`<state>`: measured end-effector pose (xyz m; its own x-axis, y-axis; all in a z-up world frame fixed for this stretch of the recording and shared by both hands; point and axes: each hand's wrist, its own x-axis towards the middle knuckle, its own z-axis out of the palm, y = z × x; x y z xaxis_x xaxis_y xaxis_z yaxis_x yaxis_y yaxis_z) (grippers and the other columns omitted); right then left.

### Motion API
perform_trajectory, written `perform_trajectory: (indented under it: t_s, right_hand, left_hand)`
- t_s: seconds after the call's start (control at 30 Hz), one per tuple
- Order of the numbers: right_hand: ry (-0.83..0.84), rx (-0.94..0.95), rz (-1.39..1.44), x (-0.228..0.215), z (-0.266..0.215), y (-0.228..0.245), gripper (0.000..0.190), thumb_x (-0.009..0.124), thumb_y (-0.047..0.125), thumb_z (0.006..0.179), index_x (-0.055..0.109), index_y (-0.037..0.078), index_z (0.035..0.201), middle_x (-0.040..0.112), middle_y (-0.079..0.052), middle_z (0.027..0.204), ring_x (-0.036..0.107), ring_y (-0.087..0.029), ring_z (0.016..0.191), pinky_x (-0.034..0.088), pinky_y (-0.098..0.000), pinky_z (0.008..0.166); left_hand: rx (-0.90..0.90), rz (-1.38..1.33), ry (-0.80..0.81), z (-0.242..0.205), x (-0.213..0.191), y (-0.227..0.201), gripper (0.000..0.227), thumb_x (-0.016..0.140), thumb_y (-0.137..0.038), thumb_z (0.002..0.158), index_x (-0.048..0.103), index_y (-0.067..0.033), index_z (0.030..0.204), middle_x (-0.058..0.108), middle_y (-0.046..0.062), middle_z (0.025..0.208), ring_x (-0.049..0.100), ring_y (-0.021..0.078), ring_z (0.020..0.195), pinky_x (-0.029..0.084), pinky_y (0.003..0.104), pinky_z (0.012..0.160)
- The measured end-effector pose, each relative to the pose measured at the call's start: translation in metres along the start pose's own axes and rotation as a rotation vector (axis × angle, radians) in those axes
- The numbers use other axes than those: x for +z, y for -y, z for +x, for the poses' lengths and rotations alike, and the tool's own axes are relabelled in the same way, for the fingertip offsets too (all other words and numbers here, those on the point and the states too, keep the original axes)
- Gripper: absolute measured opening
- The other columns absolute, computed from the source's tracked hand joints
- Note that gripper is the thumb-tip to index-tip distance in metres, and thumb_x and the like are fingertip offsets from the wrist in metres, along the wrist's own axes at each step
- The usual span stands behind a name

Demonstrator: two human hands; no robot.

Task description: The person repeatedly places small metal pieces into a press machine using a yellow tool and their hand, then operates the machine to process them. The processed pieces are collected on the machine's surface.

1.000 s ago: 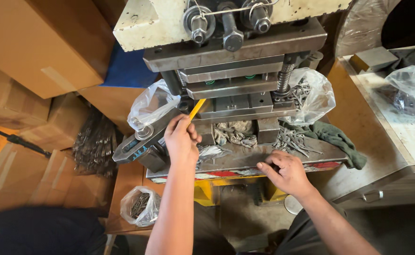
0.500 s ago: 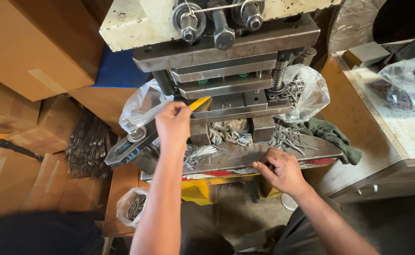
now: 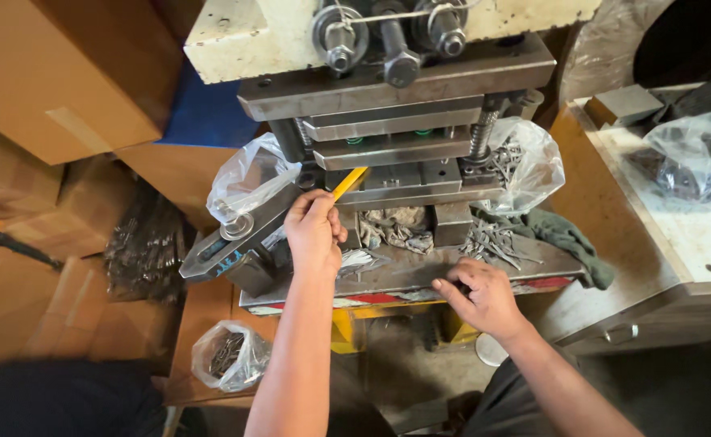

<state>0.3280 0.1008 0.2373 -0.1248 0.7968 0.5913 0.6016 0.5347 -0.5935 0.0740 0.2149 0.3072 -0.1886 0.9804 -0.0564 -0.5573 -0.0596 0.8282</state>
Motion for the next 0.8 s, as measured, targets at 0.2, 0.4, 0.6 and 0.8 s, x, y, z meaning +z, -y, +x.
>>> perform_trajectory:
  t_s: [0.2,0.4,0.6,0.8]
  right_hand:
    - [-0.028,-0.043,-0.047,0.004,-0.001,-0.004,0.023,0.079,0.022,0.083,0.067,0.004,0.075,0.063,-0.009,0.068,0.064,-0.027,0.061,0.05,-0.0367,0.055]
    - [-0.003,-0.007,-0.079,0.007,-0.002,-0.003,0.02,0.079,0.02,0.082,0.069,0.004,0.077,0.065,-0.009,0.071,0.064,-0.027,0.064,0.05,-0.0365,0.059]
    - [-0.012,-0.217,-0.242,-0.004,0.034,0.044,0.025,0.077,0.026,0.086,0.075,0.008,0.103,0.074,-0.008,0.102,0.068,-0.028,0.098,0.053,-0.038,0.089]
    - [0.054,-0.456,-0.666,0.027,0.136,0.083,0.081,0.065,0.063,0.086,0.058,0.001,0.138,0.061,-0.018,0.14,0.056,-0.039,0.13,0.036,-0.0543,0.113]
  left_hand:
    - [0.031,-0.081,-0.045,-0.006,-0.003,-0.004,0.003,0.064,-0.004,0.091,0.062,-0.0051,0.094,0.049,0.002,0.058,0.041,0.0103,0.043,0.033,0.03,0.04]
    - [0.059,-0.058,-0.09,-0.045,-0.035,-0.009,0.005,0.064,-0.005,0.092,0.064,-0.0032,0.096,0.049,0.001,0.059,0.041,0.0094,0.044,0.034,0.029,0.04]
    - [-0.032,-0.166,-0.029,-0.133,-0.181,0.059,0.004,0.06,0.001,0.091,0.06,-0.0005,0.088,0.051,0.004,0.057,0.046,0.0143,0.042,0.037,0.031,0.038]
    - [-0.357,-0.098,0.08,-0.173,-0.302,0.224,0.001,0.065,0.0,0.089,0.065,-0.0007,0.088,0.052,0.011,0.047,0.045,0.0197,0.032,0.036,0.036,0.033]
